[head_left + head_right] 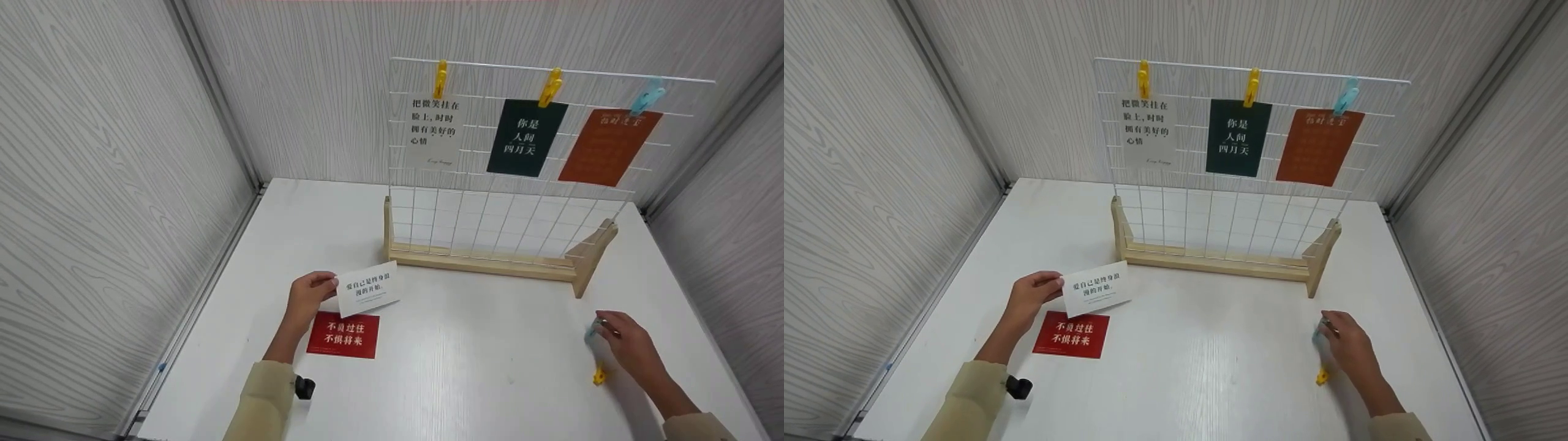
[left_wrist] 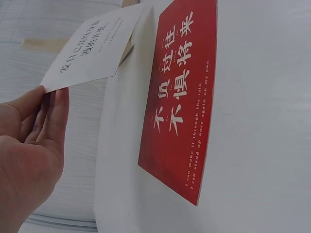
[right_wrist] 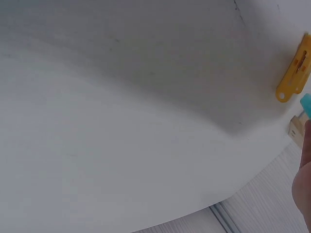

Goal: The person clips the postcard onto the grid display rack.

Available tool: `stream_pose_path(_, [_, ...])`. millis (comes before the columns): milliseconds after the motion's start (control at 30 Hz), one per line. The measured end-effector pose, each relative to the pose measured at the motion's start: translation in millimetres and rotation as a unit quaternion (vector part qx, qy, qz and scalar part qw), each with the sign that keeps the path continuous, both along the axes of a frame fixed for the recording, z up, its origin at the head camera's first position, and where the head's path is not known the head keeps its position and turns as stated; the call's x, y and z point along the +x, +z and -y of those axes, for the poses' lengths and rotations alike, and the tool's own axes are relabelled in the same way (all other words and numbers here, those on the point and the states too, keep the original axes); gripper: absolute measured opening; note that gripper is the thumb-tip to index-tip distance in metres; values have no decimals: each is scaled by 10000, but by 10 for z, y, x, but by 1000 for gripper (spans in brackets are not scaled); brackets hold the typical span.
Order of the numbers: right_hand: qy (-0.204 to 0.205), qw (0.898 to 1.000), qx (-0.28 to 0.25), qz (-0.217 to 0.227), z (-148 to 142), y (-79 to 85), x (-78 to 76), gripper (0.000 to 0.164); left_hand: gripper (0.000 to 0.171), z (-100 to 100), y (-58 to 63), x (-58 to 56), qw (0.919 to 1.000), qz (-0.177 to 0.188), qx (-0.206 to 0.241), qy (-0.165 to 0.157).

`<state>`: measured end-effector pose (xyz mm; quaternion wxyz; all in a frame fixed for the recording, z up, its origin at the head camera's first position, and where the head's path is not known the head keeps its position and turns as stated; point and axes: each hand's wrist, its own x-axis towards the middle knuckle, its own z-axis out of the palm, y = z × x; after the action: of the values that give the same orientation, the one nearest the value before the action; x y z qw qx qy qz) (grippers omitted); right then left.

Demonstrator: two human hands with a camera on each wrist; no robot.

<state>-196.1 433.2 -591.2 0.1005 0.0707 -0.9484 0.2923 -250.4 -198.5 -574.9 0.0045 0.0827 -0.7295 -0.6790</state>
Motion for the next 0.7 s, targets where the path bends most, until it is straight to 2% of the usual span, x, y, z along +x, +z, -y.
stream_pose_path(167, [15,9998,-131,150,84,70,-16,39,22,-43,18,-1,9999,-116,-91,-13])
stream_pose_path(333, [-51,9985,-432,334,182,134,-53,35,20,-115,69,-10,9998,-143,-108,-67])
stream_pose_path(533, [-51,9977,-471,481,285,180,-85,34,21,-223,121,-36,9996,-219,-89,-163])
stream_pose_path(700, [15,9948,-897,476,369,208,-95,37,21,-311,143,-48,9990,-290,-206,-284])
